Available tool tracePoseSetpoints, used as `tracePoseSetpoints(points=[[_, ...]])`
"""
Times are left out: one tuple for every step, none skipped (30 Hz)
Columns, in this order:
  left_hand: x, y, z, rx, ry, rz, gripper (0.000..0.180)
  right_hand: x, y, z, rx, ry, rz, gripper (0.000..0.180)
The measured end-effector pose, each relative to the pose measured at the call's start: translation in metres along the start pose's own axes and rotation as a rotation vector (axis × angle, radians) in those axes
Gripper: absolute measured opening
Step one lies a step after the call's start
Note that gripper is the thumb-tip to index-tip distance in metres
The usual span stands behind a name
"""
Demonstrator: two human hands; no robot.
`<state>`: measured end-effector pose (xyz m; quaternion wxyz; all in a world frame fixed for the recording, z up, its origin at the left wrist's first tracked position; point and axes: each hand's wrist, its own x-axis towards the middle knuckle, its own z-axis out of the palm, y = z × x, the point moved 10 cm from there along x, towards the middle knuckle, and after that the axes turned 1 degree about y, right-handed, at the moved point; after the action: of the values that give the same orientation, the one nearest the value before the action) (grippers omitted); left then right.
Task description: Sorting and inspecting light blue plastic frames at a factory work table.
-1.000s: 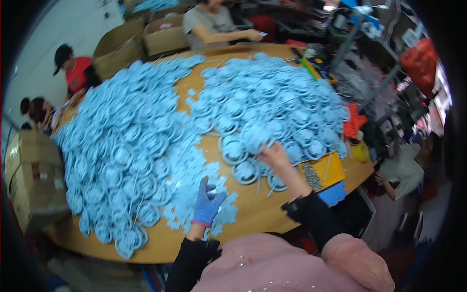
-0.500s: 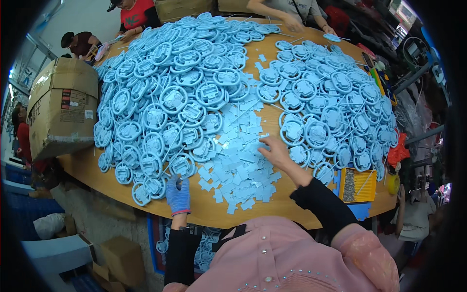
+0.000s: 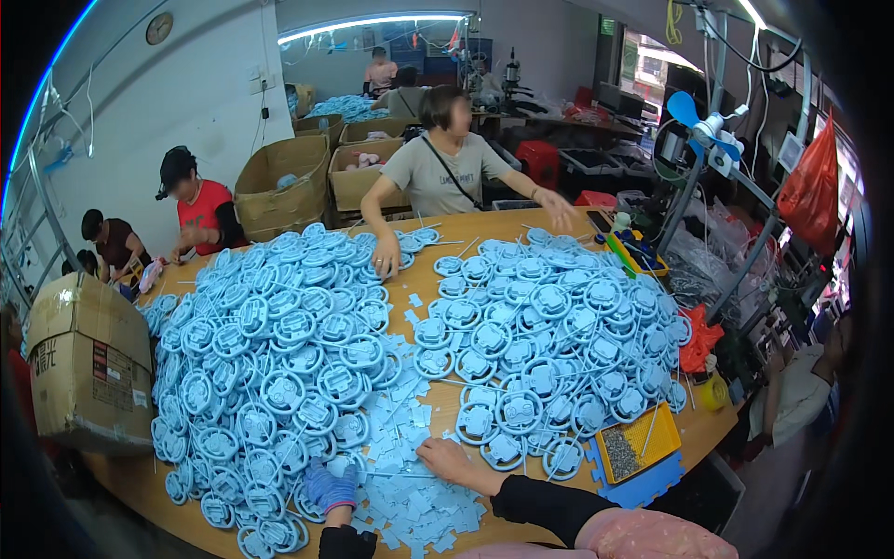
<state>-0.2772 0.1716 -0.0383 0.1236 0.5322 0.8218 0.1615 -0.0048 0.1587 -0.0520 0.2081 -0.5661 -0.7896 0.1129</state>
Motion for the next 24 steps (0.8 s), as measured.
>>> tracePoseSetpoints(points=[[0.001, 0.007, -0.001, -0.001, 0.005, 0.008, 0.085, -0.003, -0.002, -0.007, 0.06, 0.027, 0.007, 0.012], [0.003, 0.008, 0.002, 0.012, -0.003, -0.027, 0.086, -0.003, -0.002, -0.005, 0.038, 0.015, 0.006, 0.012], [0.002, 0.007, 0.003, 0.026, -0.011, -0.064, 0.088, -0.005, -0.004, -0.007, 0.04, 0.019, 0.008, 0.012], [0.003, 0.016, 0.002, 0.027, -0.009, -0.053, 0.088, -0.004, -0.007, -0.018, 0.11, 0.111, -0.05, 0.013], [0.003, 0.019, 0.003, 0.002, -0.038, -0.096, 0.091, -0.005, -0.011, -0.029, 0.179, 0.201, -0.108, 0.013], [0.002, 0.02, 0.004, -0.022, -0.067, -0.141, 0.094, -0.007, -0.012, -0.03, 0.179, 0.208, -0.104, 0.013], [0.002, 0.022, 0.002, -0.021, -0.066, -0.134, 0.094, -0.009, -0.005, -0.031, 0.276, 0.21, -0.005, 0.015], [0.002, 0.026, 0.002, -0.027, -0.086, -0.112, 0.098, -0.011, 0.002, -0.032, 0.373, 0.211, 0.094, 0.016], [0.002, 0.031, 0.003, -0.035, -0.106, -0.089, 0.101, -0.013, 0.003, -0.038, 0.372, 0.217, 0.096, 0.016], [0.003, 0.03, 0.009, -0.008, -0.213, -0.13, 0.109, -0.017, 0.013, -0.035, 0.417, 0.162, 0.197, 0.018], [0.002, 0.034, 0.006, -0.009, -0.21, -0.123, 0.109, -0.023, 0.023, -0.032, 0.46, 0.108, 0.298, 0.019], [-0.003, 0.038, 0.003, 0.006, -0.237, -0.132, 0.11, -0.027, 0.026, -0.038, 0.456, 0.117, 0.296, 0.019], [-0.007, 0.039, -0.002, 0.016, -0.257, -0.145, 0.112, -0.035, 0.033, -0.036, 0.597, 0.091, 0.386, 0.02], [-0.001, 0.028, 0.001, -0.019, -0.182, -0.086, 0.105, -0.045, 0.037, -0.032, 0.737, 0.063, 0.471, 0.022], [-0.006, 0.006, 0.009, -0.035, -0.173, -0.07, 0.105, -0.058, 0.044, -0.024, 0.827, 0.016, 0.531, 0.024], [-0.006, 0.0, 0.012, -0.057, -0.12, 0.07, 0.095, -0.065, 0.052, -0.011, 0.908, -0.027, 0.571, 0.026], [0.0, 0.014, 0.006, -0.089, -0.045, 0.197, 0.085, -0.072, 0.053, 0.001, 0.954, -0.047, 0.617, 0.028], [0.02, 0.046, 0.014, -0.135, -0.026, 0.214, 0.085, -0.08, 0.076, 0.018, 0.99, -0.056, 0.69, 0.031], [0.032, 0.081, 0.008, -0.279, -0.041, 0.198, 0.081, -0.088, 0.096, 0.035, 1.186, -0.096, 0.833, 0.035], [0.039, 0.091, -0.005, -0.415, -0.049, 0.159, 0.078, -0.082, 0.073, -0.006, 1.357, -0.097, 0.917, 0.037], [0.037, 0.107, -0.02, -0.544, -0.079, 0.148, 0.074, -0.062, 0.084, -0.051, 1.338, -0.049, 0.886, 0.037], [0.029, 0.115, -0.034, -0.663, -0.12, 0.135, 0.071, -0.039, 0.09, -0.114, 1.213, 0.165, 0.645, 0.041], [0.02, 0.123, -0.047, -0.776, -0.169, 0.121, 0.067, -0.022, 0.089, -0.186, 1.069, 0.363, 0.41, 0.045], [0.007, 0.113, -0.061, -0.879, -0.211, 0.086, 0.064, -0.001, 0.076, -0.264, 0.994, 0.403, 0.274, 0.054]])
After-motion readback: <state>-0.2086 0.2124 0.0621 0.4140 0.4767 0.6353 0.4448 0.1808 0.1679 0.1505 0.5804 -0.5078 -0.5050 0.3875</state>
